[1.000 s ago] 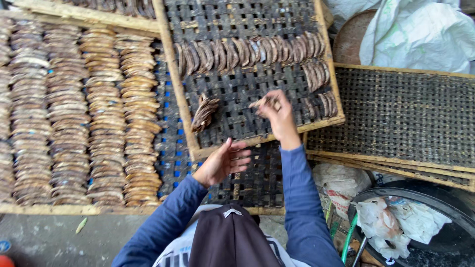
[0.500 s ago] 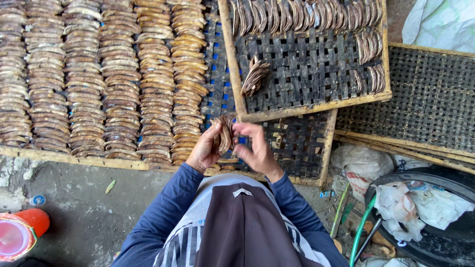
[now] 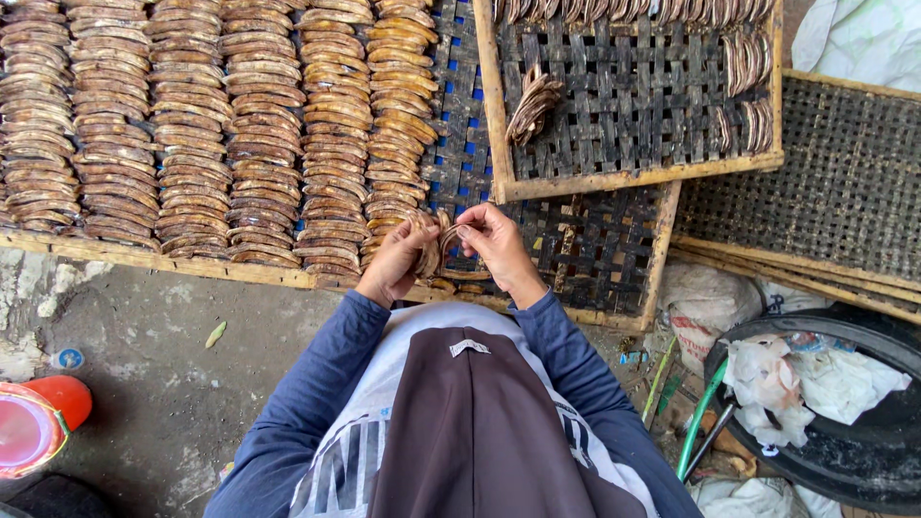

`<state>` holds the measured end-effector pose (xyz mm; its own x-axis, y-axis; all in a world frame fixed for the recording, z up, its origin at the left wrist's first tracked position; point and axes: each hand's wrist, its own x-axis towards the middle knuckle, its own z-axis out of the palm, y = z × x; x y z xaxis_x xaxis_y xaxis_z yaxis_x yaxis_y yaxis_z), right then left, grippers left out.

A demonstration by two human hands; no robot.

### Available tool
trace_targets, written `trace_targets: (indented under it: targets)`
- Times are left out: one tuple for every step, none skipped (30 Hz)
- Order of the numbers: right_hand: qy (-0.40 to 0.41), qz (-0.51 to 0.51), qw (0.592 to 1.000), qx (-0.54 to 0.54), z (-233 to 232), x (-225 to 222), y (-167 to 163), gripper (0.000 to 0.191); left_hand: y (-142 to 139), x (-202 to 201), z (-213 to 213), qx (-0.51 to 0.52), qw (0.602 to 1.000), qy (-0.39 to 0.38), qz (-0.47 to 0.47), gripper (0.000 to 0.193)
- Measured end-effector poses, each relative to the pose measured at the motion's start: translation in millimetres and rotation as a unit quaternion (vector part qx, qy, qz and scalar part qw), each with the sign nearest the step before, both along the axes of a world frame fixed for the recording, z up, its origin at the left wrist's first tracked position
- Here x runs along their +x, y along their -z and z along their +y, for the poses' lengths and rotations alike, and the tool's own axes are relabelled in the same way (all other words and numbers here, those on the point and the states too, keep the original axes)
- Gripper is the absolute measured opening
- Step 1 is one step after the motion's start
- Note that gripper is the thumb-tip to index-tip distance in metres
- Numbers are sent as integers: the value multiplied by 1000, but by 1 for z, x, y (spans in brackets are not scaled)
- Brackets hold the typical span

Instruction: The person sits on the ground among bamboo drying trays and sorts dried banana slices by hand, picking up slices, inspecting them, and arranging them in neat rows across the trays. They gather handfuls of slices, move some to another tray, and place a portion into a plastic bag on a chair.

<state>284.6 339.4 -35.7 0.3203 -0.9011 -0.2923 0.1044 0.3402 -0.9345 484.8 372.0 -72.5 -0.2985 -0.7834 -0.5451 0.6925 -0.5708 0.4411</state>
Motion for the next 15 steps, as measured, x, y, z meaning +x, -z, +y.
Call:
trace_targets:
  targets:
    - [-2, 0, 1000, -5, 5, -1, 2, 11, 4, 4, 3, -9, 1000, -3, -5, 17]
    - [-4, 1, 1000, -7, 10, -1, 4, 11, 7, 9, 7, -17, 1000, -7, -10, 17]
    - [-11, -11, 1000, 9, 16, -2, 6, 10, 11, 14, 11, -27, 999, -11, -15, 18]
    - [-18, -22, 999, 24, 21, -2, 8, 9, 13, 19, 14, -25, 1000, -1, -19, 18]
    - [-26, -34, 998, 39, 28, -1, 10, 8, 15, 24, 18, -22, 999, 10, -23, 18]
    - [-28, -28, 999, 33, 34, 1, 13, 8, 18, 28, 23, -20, 999, 20, -26, 19]
    - [-30, -21, 999, 27, 40, 3, 15, 8, 19, 31, 26, -27, 999, 38, -25, 21]
    - [-31, -14, 999, 21, 46, 6, 17, 8, 21, 34, 30, -34, 998, 57, -24, 23]
    - [-24, -10, 1000, 1, 51, 10, 19, 13, 23, 35, 34, -40, 996, 75, -22, 26]
    - [-18, -5, 1000, -19, 56, 14, 22, 18, 24, 35, 38, -50, 994, 85, -36, 29]
    - [-13, 0, 999, -39, 60, 19, 24, 23, 26, 34, 42, -61, 992, 94, -50, 33]
    - [15, -10, 999, -33, 64, 25, 26, 27, 29, 34, 46, -71, 990, 102, -65, 36]
    - [42, -21, 998, -27, 67, 31, 29, 32, 31, 33, 50, -91, 989, 91, -73, 36]
    - [69, -33, 997, -23, 71, 38, 31, 36, 34, 31, 54, -111, 987, 78, -82, 36]
    - [80, -28, 996, -13, 75, 46, 33, 37, 36, 30, 58, -130, 985, 66, -91, 36]
